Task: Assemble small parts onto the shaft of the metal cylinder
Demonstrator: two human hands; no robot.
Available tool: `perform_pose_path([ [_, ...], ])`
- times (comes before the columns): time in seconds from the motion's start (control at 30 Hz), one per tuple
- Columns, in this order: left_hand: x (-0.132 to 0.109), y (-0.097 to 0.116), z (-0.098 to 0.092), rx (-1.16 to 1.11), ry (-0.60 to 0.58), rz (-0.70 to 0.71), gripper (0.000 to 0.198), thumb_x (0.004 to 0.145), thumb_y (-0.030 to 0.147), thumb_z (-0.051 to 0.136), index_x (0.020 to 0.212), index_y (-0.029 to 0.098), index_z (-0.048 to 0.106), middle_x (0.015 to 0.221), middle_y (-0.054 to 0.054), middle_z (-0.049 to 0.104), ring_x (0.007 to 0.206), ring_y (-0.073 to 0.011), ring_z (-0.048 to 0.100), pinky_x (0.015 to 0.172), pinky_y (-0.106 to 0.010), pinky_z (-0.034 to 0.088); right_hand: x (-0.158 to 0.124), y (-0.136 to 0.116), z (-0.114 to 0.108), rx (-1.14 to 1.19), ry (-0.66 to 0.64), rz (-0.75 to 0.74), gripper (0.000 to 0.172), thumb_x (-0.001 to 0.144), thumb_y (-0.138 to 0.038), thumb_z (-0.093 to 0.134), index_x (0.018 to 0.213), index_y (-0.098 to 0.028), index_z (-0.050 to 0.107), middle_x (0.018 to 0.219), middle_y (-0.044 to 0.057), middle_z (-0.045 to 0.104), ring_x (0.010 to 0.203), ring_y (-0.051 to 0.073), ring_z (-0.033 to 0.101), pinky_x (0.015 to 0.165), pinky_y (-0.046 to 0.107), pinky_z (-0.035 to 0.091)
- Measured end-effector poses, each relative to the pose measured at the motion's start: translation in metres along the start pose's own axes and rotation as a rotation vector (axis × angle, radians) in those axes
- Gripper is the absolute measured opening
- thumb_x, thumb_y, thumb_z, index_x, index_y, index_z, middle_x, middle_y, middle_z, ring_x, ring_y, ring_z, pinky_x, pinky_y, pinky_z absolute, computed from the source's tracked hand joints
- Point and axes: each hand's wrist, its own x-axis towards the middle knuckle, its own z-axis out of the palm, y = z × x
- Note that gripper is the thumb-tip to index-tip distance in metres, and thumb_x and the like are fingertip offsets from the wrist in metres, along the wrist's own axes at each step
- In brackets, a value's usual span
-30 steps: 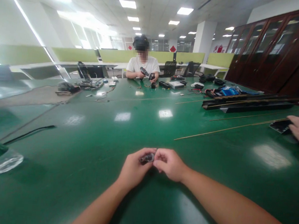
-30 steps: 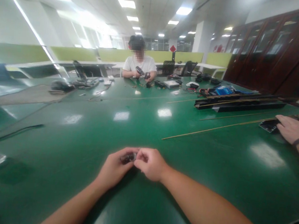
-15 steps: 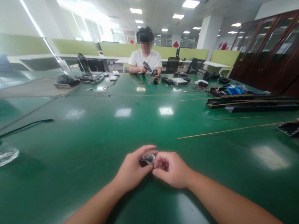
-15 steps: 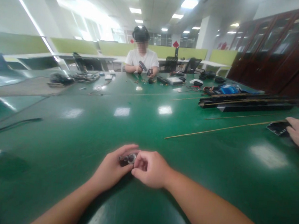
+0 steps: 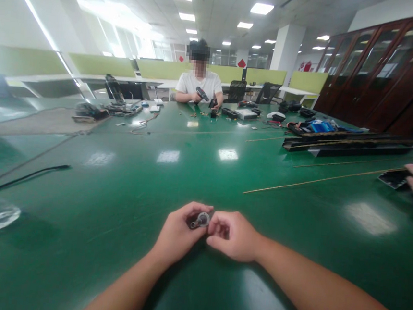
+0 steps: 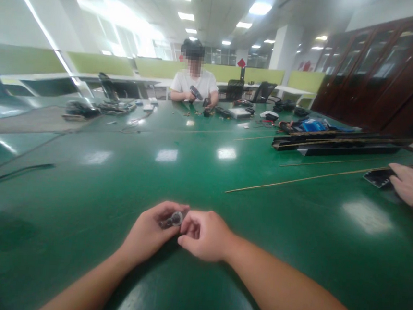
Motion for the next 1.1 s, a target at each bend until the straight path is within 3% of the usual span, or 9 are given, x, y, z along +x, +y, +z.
perform_pose_path([
  [0.67,0.0017,0.0018,-0.0015,0.072,-0.009,-0.009,0.029,0.074,0.027,0.078,0.102,0.023,0.07,0.1,-0.002,0.074,0.091,-0.0199,0.07,0.083,-0.029,0.053,-0.0009,-0.0041,-0.001,-0.043,-0.01,0.007,0.01,0.074,-0.018,0.07,0.081,-0.018,0.062,0.064,-0.003,0.058,0.056,0.01,0.052,0.055,0.021,0.041],
  [1.1,0.0004,0.0073,0.001,-0.004,0.016,0.003,0.023,0.074,0.029,0.078,0.091,0.017,0.068,0.087,-0.004,0.073,0.082,-0.019,0.068,0.078,-0.028,0.054,-0.0032,-0.0044,0.0013,-0.019,0.012,-0.007,0.01,0.076,-0.017,0.068,0.082,-0.018,0.06,0.064,-0.004,0.058,0.054,0.009,0.051,0.054,0.021,0.04],
])
